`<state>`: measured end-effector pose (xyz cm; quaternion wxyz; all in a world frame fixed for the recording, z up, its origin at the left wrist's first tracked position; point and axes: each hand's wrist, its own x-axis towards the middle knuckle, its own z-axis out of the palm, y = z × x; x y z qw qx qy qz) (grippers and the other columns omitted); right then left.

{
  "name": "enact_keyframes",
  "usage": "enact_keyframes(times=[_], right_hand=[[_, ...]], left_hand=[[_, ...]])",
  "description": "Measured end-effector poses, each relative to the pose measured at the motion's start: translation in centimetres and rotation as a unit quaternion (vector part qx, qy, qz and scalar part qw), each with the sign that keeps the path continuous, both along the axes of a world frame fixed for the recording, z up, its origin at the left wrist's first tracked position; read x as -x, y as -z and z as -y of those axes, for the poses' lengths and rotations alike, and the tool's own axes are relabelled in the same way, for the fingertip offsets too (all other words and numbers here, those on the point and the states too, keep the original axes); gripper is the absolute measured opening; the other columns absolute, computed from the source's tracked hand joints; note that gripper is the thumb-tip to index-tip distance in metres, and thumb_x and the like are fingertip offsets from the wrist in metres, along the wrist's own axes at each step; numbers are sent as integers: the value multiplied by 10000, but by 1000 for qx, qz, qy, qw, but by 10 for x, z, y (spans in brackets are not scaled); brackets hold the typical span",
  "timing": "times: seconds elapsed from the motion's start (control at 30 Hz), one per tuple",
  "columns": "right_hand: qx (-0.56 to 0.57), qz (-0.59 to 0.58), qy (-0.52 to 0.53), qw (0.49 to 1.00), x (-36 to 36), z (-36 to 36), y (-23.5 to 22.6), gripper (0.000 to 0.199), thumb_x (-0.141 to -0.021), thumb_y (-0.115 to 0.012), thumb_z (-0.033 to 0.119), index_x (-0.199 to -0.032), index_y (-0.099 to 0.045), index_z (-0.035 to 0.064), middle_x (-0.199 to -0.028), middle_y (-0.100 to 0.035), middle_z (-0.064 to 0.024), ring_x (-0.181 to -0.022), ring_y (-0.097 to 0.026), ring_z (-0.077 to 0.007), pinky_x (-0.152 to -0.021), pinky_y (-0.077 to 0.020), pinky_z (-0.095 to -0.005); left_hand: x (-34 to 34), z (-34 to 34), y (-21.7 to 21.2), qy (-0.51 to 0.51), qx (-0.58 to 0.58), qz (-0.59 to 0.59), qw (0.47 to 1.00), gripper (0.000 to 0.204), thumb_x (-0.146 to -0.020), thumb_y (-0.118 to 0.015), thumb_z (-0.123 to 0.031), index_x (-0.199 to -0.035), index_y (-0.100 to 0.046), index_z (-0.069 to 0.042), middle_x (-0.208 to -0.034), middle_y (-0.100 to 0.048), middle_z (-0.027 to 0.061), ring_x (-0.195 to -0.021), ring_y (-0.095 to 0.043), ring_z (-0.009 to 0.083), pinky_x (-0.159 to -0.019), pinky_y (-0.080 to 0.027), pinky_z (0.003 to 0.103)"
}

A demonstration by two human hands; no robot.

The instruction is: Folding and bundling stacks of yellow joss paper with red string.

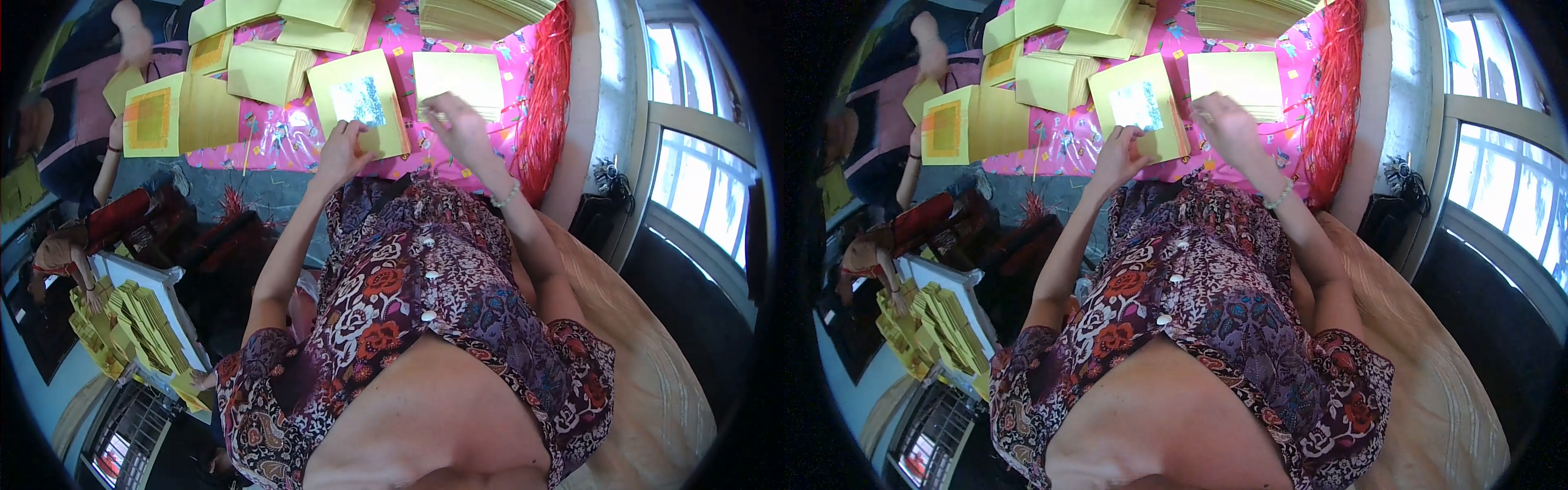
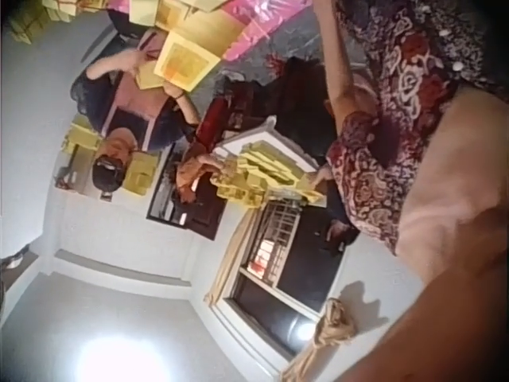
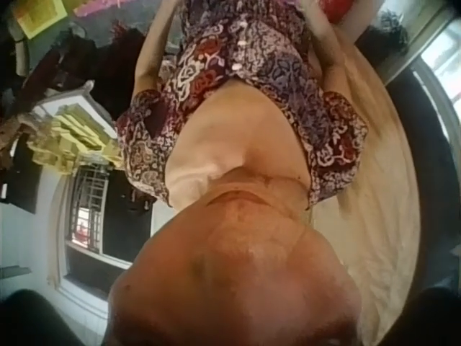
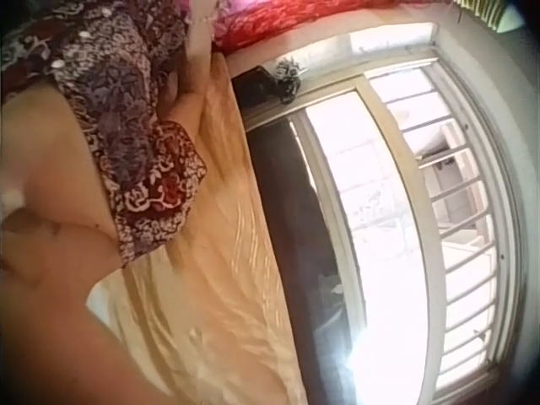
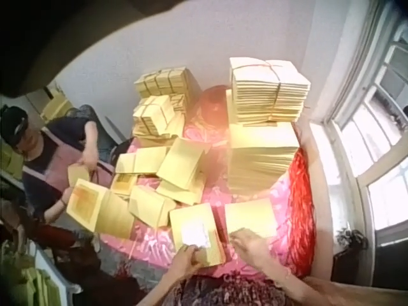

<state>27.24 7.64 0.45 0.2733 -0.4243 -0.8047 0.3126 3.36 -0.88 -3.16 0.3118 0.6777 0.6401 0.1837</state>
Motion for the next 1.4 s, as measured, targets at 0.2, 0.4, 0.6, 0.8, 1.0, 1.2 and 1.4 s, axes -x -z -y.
enact_keyframes(times=[0.2, 0.4, 0.6, 0.8, 1.0, 1.2, 1.4], right_hand=[[-97, 170, -191, 962, 54, 30, 42, 336, -685, -732, 201, -940, -552, 76, -926, -539, -83, -892, -569, -258, -765, -494, -371], [-73, 228, -246, 939, 68, 25, 49, 320, -676, -742, 238, -896, -578, 73, -905, -555, -81, -848, -590, -265, -721, -507, -376], [14, 192, -291, 937, 68, 0, 53, 217, -792, -658, 274, -840, -629, 64, -813, -594, -124, -794, -628, -286, -683, -513, -412], [36, 215, -280, 935, 73, -3, 52, 225, -827, -622, 284, -866, -627, 63, -835, -606, -135, -821, -630, -302, -695, -512, -420], [43, 229, -272, 934, 78, -6, 55, 236, -841, -612, 298, -902, -618, 70, -843, -621, -127, -823, -637, -295, -704, -516, -420], [47, 234, -269, 933, 81, -7, 57, 249, -847, -607, 311, -904, -611, 69, -839, -630, -120, -817, -643, -292, -707, -519, -418], [28, 231, -296, 927, 85, -7, 36, 248, -811, -639, 273, -905, -590, 49, -845, -606, -119, -796, -635, -300, -694, -522, -412]], left_hand=[[14, 17, 6, 30, -27, -123, 992, 554, -629, -788, -152, -1102, -509, -79, -1041, -507, 126, -982, -531, 333, -796, -488, 415], [30, 17, 5, 60, -34, -76, 995, 430, -656, -762, -166, -1032, -566, -91, -1001, -561, 99, -905, -582, 314, -757, -495, 419], [51, 6, 3, 119, -23, 3, 993, 207, -715, -727, -185, -856, -631, -68, -812, -632, 75, -767, -621, 286, -688, -504, 395], [55, 2, 17, 34, 115, 140, 983, 137, -738, -739, -150, -823, -689, -55, -776, -671, 68, -708, -647, 195, -653, -502, 307], [69, -5, 40, 25, 187, 229, 955, 101, -790, -717, -118, -848, -693, -40, -736, -665, 17, -669, -590, 69, -631, -483, 245], [79, -13, 45, 76, 229, 233, 942, 92, -853, -661, -97, -858, -672, -6, -797, -665, 10, -735, -592, 57, -679, -488, 218], [83, -13, 41, 53, 226, 255, 939, 75, -815, -689, -105, -830, -678, -32, -735, -655, 1, -682, -570, 52, -640, -471, 243]])
